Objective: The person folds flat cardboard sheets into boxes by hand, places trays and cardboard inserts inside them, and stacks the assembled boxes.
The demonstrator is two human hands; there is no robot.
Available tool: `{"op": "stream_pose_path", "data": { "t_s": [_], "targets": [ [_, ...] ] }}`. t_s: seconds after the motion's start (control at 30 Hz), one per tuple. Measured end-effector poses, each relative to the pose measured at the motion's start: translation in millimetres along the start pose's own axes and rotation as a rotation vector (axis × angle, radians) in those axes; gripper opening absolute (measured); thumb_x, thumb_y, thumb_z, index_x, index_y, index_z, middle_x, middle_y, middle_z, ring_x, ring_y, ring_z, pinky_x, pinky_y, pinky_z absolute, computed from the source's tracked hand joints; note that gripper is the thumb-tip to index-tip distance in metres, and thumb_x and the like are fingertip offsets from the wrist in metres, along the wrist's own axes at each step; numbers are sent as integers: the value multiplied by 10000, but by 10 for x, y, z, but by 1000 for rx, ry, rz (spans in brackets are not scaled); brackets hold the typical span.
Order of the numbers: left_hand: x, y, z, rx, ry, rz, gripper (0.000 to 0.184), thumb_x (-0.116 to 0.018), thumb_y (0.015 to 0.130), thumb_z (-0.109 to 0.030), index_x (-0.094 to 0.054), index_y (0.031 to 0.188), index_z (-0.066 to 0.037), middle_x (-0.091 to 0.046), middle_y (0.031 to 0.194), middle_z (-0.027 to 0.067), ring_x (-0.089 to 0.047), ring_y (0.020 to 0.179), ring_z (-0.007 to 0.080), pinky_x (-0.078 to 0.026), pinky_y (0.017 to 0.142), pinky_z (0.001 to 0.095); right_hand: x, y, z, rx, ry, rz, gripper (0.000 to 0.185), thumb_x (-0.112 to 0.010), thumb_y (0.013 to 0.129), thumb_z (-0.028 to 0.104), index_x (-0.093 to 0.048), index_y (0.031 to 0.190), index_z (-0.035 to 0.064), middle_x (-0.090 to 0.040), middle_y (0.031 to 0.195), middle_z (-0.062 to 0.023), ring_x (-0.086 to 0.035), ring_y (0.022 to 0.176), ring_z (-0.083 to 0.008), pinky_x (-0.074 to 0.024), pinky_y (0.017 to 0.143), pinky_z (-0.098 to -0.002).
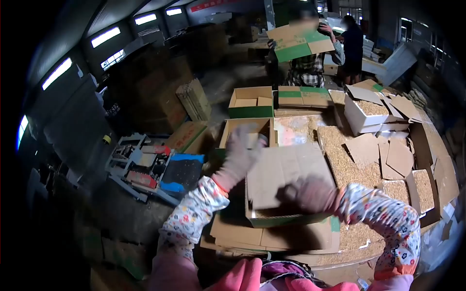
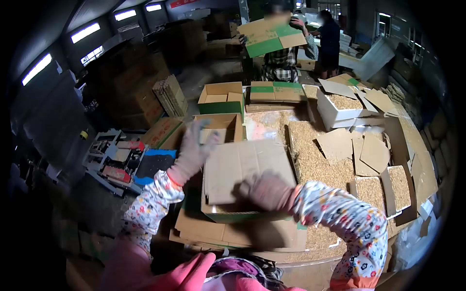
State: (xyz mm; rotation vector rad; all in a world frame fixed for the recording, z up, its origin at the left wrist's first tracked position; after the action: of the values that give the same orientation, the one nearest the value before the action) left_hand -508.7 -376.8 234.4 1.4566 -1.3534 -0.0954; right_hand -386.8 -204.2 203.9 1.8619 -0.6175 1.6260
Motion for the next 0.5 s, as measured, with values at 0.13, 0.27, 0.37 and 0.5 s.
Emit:
{"op": "stream_pose_path", "data": {
  "t_s": [0.13,0.27,0.37,0.5],
  "targets": [
    [-199,-707,-493,-395,278,1163,535,-583,786,-390,-528,1151,-3,-605,1016,193,-577,952,325,-477,800,413,-750,-26,228,114,505,248,454,-591,796,315,-499,1189,107,-591,996,-127,-598,842,-313,-486,713,-409],
    [-499,-1208,-511,-667,443,1382,314,-517,802,-233,-648,906,33,-643,866,203,-624,832,353,-505,702,459,-463,34,-25,-346,252,54,687,-579,770,524,-388,1327,169,-435,1295,-172,-436,1168,-379,-400,896,-493],
    [-733,-918,-412,-421,35,1504,347,-549,728,-178,-611,1035,-28,-622,975,212,-611,836,367,-504,702,413,-991,-169,-378,-210,345,335,657,-604,793,456,-408,1322,117,-383,1359,-166,-447,1155,-361,-412,930,-429],
    [100,-461,-32,-179,-135,168,337,-529,780,-71,-542,1116,-42,-570,1046,134,-562,975,253,-434,887,390,-107,-717,-1058,-614,1110,-443,389,-524,859,46,-489,1243,-7,-548,1189,-95,-514,1083,-158,-406,944,-279]
  ]
}}
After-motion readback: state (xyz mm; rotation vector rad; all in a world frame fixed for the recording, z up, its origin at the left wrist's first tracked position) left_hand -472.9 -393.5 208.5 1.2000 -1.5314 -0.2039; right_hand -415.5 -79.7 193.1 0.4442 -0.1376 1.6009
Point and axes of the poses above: each hand's wrist, its own y-axis towards the middle knuckle, its own x-axis out of the back of the hand, z = x × y, the point moved 4 cm from there along y, towards the middle knuckle
